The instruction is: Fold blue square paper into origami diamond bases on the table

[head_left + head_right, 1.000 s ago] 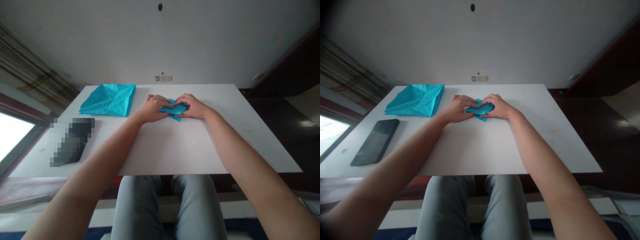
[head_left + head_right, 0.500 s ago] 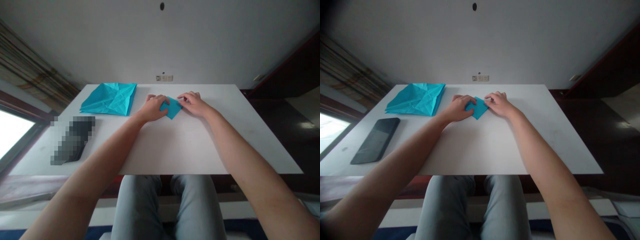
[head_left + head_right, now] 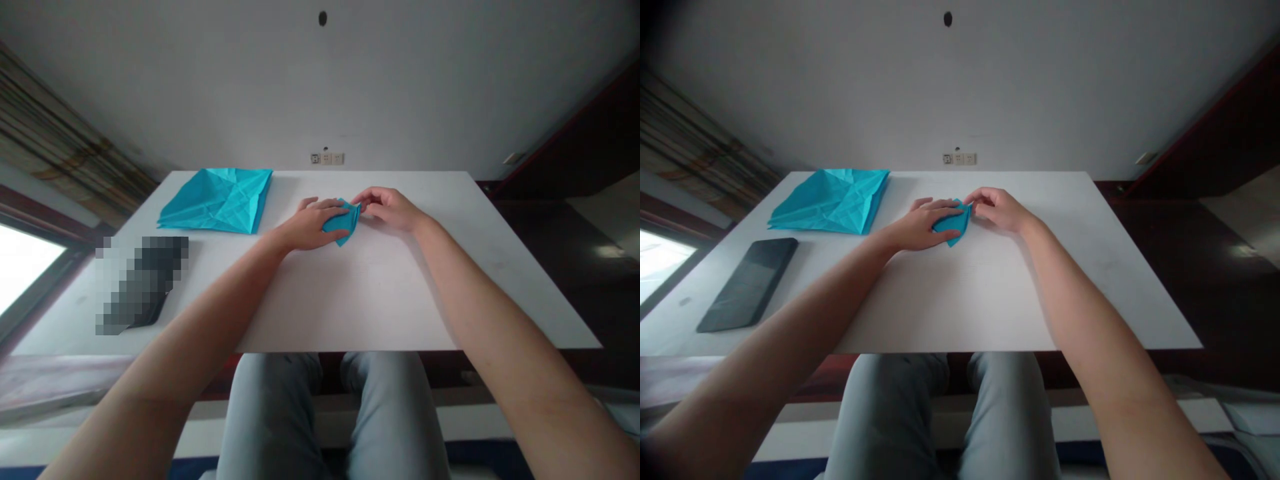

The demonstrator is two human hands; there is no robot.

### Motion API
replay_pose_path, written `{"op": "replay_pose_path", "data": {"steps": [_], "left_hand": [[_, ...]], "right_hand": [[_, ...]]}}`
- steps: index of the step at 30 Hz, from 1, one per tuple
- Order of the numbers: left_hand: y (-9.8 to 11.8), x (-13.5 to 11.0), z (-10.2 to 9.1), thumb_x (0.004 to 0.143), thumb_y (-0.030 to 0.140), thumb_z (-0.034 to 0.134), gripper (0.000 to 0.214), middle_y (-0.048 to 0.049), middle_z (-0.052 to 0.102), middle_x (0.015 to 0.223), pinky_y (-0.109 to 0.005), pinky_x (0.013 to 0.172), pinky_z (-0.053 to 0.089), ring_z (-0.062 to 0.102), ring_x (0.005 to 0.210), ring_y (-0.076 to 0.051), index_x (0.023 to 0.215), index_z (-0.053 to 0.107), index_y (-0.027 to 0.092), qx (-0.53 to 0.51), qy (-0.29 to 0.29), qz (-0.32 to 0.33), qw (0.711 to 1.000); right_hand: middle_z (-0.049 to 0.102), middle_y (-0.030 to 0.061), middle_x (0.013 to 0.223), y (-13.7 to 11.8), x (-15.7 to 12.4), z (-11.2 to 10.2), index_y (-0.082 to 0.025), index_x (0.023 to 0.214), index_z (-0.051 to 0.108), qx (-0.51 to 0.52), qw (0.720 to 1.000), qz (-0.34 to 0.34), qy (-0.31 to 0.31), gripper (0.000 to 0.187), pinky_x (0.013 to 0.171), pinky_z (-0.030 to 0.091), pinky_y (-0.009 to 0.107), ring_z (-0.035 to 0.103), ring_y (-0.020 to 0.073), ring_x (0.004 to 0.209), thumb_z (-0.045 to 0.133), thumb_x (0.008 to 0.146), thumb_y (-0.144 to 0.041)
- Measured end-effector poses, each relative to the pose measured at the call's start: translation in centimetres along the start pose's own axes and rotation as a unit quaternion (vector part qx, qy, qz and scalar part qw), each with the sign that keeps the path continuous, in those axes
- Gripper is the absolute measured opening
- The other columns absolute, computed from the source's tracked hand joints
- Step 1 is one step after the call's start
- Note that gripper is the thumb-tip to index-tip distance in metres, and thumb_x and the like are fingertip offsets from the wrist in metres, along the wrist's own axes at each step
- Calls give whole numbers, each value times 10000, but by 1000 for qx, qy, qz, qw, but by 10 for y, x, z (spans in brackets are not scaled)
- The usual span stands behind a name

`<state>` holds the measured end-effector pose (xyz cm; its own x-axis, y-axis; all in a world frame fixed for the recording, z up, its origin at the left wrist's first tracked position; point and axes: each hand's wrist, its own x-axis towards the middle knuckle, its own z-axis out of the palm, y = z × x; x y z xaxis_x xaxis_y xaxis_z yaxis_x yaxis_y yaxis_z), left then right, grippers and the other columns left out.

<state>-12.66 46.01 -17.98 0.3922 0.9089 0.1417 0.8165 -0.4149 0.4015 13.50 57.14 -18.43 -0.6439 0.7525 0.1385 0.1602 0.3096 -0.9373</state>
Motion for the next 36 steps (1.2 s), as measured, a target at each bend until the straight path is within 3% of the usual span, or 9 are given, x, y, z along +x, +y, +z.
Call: {"op": "replay_pose_path", "data": {"steps": [3, 8, 12, 15, 20, 23, 28, 36], "left_hand": [[2, -1, 0, 1153, 648, 578, 617, -120, 663, 1822, -671, 1514, 234, 580, 1737, -385, 1665, 719, 335, -14, 14, -3, 1000], [11, -1, 0, 955, 800, 810, 810, -172, 764, 1662, -690, 1498, 231, 694, 1578, -457, 1561, 720, 270, 4, 29, -18, 999], [15, 0, 0, 970, 667, 772, 647, -172, 812, 1523, -675, 1480, 267, 760, 1454, -441, 1444, 717, 230, 22, 33, -28, 999], [12, -1, -1, 958, 542, 736, 562, -173, 802, 1559, -672, 1482, 269, 754, 1476, -431, 1425, 706, 231, 11, 28, -18, 999], [7, -1, -2, 941, 481, 714, 428, -154, 761, 1665, -693, 1488, 250, 717, 1548, -422, 1311, 707, 264, -14, 21, -8, 1000], [6, -1, -3, 957, 554, 723, 442, -155, 781, 1623, -701, 1463, 297, 741, 1504, -429, 1292, 706, 265, -19, 21, -10, 1000], [2, 0, -7, 971, 665, 751, 490, -146, 822, 1548, -619, 1383, 446, 765, 1473, -406, 1264, 729, 272, -41, 21, 6, 999], [-7, 0, -9, 965, 667, 783, 508, -143, 832, 1530, -544, 1338, 541, 785, 1461, -383, 1271, 787, 262, -76, 25, 26, 996]], "right_hand": [[814, 35, 960, -4, -1, 0, -240, 1058, 879, -15, 1000, 2, -2, 229, 868, 562, 403, 678, 227, 891, 825, 845, -305], [858, 66, 1015, -6, -1, 2, -258, 985, 875, -29, 999, -10, 23, 163, 1002, 606, 464, 733, 272, 980, 842, 859, -356], [838, 57, 964, -3, 0, 1, -253, 992, 857, -35, 999, -14, 32, 173, 980, 611, 462, 729, 264, 935, 832, 873, -375], [816, 50, 922, 0, 2, -1, -244, 969, 855, -65, 996, -20, 55, 152, 933, 588, 435, 720, 256, 914, 802, 885, -360], [807, 38, 878, 3, 3, 0, -246, 926, 843, -60, 996, -16, 57, 134, 927, 579, 419, 712, 248, 894, 782, 902, -363], [822, 43, 914, 3, 3, 3, -243, 923, 845, -40, 998, -26, 39, 130, 973, 587, 428, 724, 244, 909, 803, 895, -364], [841, 38, 923, 4, 3, 2, -257, 943, 843, -46, 997, -22, 51, 101, 976, 603, 441, 740, 255, 920, 852, 878, -333], [823, 36, 888, 5, 2, -1, -248, 944, 848, -40, 997, -25, 57, 99, 973, 610, 438, 743, 241, 889, 843, 905, -338]]}}
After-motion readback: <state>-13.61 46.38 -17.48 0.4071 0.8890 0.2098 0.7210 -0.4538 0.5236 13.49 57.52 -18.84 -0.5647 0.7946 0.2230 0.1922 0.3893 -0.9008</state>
